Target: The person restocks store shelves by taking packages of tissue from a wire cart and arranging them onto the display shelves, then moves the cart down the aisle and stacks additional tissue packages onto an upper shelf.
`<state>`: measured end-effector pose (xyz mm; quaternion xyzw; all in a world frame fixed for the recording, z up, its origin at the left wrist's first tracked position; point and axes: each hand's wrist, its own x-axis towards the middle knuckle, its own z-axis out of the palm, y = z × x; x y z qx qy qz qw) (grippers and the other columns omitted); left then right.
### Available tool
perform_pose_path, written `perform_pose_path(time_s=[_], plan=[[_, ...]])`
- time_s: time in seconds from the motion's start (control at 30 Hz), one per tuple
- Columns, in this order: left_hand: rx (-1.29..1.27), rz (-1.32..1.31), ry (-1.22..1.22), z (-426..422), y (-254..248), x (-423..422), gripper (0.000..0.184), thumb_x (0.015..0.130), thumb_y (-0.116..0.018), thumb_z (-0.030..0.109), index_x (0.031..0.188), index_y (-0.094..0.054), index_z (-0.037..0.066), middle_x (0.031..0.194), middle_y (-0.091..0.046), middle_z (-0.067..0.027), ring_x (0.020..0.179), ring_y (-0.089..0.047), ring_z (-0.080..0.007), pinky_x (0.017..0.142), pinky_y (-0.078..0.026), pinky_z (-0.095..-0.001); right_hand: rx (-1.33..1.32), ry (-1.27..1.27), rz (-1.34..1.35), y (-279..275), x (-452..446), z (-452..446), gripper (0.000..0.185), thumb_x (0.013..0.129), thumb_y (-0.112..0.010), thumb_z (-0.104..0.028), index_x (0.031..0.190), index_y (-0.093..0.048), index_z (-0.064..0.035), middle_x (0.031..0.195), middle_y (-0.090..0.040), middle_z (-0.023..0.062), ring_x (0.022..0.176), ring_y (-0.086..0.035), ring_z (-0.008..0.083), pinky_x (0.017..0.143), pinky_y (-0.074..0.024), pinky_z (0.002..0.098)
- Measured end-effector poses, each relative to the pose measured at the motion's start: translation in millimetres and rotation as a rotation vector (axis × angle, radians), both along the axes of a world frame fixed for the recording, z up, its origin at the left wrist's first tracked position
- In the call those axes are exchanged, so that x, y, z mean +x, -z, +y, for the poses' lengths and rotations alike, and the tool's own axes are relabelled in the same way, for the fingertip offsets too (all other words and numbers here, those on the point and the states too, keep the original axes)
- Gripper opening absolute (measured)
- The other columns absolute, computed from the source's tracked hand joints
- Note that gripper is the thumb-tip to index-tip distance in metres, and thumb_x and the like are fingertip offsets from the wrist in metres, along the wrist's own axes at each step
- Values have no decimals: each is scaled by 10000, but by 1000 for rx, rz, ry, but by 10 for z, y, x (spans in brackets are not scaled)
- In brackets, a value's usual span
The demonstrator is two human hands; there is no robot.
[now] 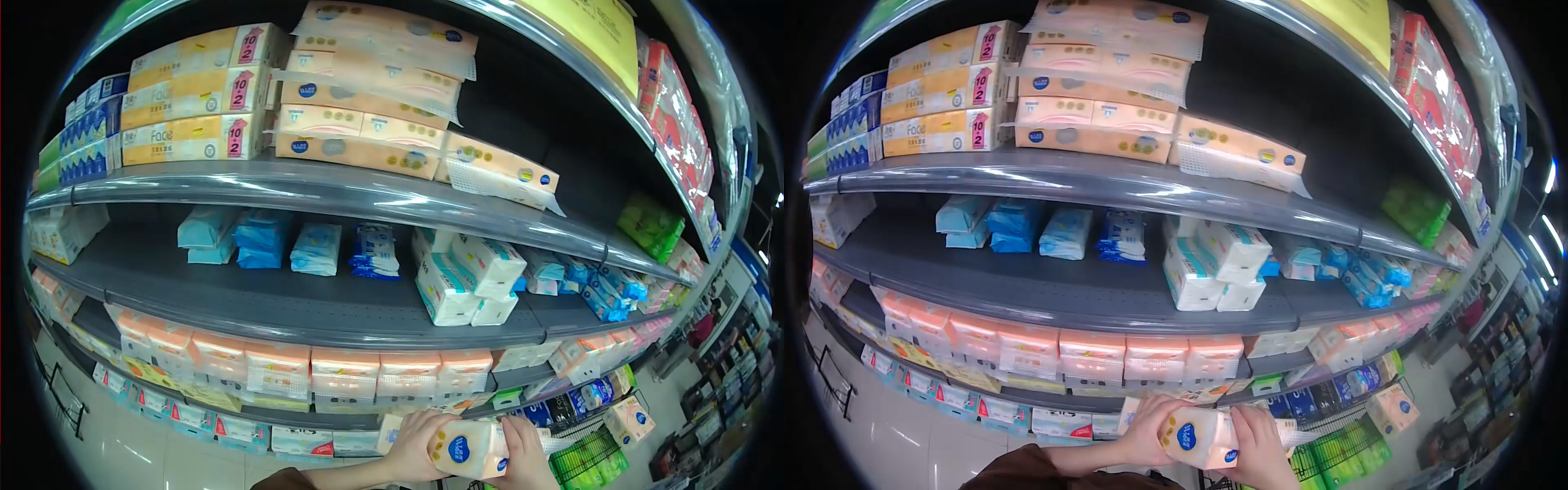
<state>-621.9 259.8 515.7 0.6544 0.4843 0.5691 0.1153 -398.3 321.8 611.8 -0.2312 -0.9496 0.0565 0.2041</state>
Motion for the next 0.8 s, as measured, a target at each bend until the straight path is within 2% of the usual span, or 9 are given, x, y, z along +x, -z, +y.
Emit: perform_pose_path(time_s=[0.13, 0.23, 0.27, 0.37, 0.47, 0.63, 0.73, 0.77, 0.8], plan=[[102, 82, 203, 6, -162, -117, 885, 636, -889, 301, 1394, -499, 64, 1331, -555, -125, 1231, -498, -343, 1045, -357, -477, 154, -51, 52, -39, 233, -4, 1138, 546, -953, -269, 1477, -366, 23, 1377, -483, 274, 1238, -490, 480, 1036, -401, 578], [345, 155, 148, -108, -569, -254, 793, 692, -859, 281, 1378, -528, 61, 1367, -543, -125, 1284, -477, -341, 1097, -333, -515, 150, -55, 217, -498, 479, 58, 801, 700, -866, -321, 1343, -549, 36, 1409, -479, 263, 1294, -459, 480, 1101, -351, 581], [484, 136, 27, -159, -586, -308, 651, 741, -830, 266, 1305, -584, 54, 1373, -544, -124, 1284, -494, -332, 1112, -332, -541, 170, -53, 288, -668, 514, 77, 797, 703, -870, -312, 1344, -541, 31, 1407, -481, 260, 1292, -463, 474, 1099, -354, 575], [491, -85, -133, -198, -183, -498, 481, 802, -785, 208, 1223, -625, 40, 1361, -551, -129, 1254, -526, -335, 1085, -387, -507, 475, 7, 476, -1088, 419, 252, 790, 712, -881, -282, 1345, -518, 19, 1399, -488, 250, 1285, -473, 457, 1094, -365, 557], [151, -240, -82, -249, 391, -550, 337, 854, -729, 127, 1167, -644, 33, 1344, -559, -132, 1228, -549, -329, 1043, -435, -453, 895, 95, 633, -1393, 211, 541, 785, 721, -893, -253, 1347, -495, 6, 1391, -495, 240, 1278, -484, 439, 1088, -375, 540], [-73, -411, 24, -497, 1186, -389, 358, 898, -704, 93, 1239, -615, 31, 1320, -556, -131, 1233, -545, -284, 1010, -475, -376, 1457, 225, 727, -1930, -559, 1189, 787, 736, -913, -204, 1350, -458, -15, 1378, -507, 224, 1267, -502, 410, 1079, -391, 511], [-68, -456, 0, -630, 1362, -407, 344, 921, -698, 97, 1243, -599, 25, 1300, -554, -132, 1198, -568, -269, 973, -507, -364, 1356, 50, 814, -2288, -1232, 2006, 885, 729, -926, -223, 1395, -380, -18, 1381, -473, 220, 1295, -459, 424, 1093, -370, 520], [-67, -458, -8, -653, 1421, -440, 341, 923, -694, 93, 1244, -597, 26, 1302, -554, -132, 1195, -571, -269, 974, -506, -365, 1136, 23, 779, -2440, -1522, 1928, 949, 688, -908, -150, 1471, -392, -6, 1387, -501, 232, 1335, -444, 394, 1106, -375, 489], [-64, -460, -17, -656, 1499, -468, 338, 926, -690, 89, 1245, -596, 28, 1304, -553, -132, 1192, -574, -268, 975, -506, -366, 1170, -13, 658, -2600, -1699, 2025, 1000, 641, -907, -116, 1486, -383, -9, 1390, -519, 209, 1316, -467, 392, 1131, -338, 468]])
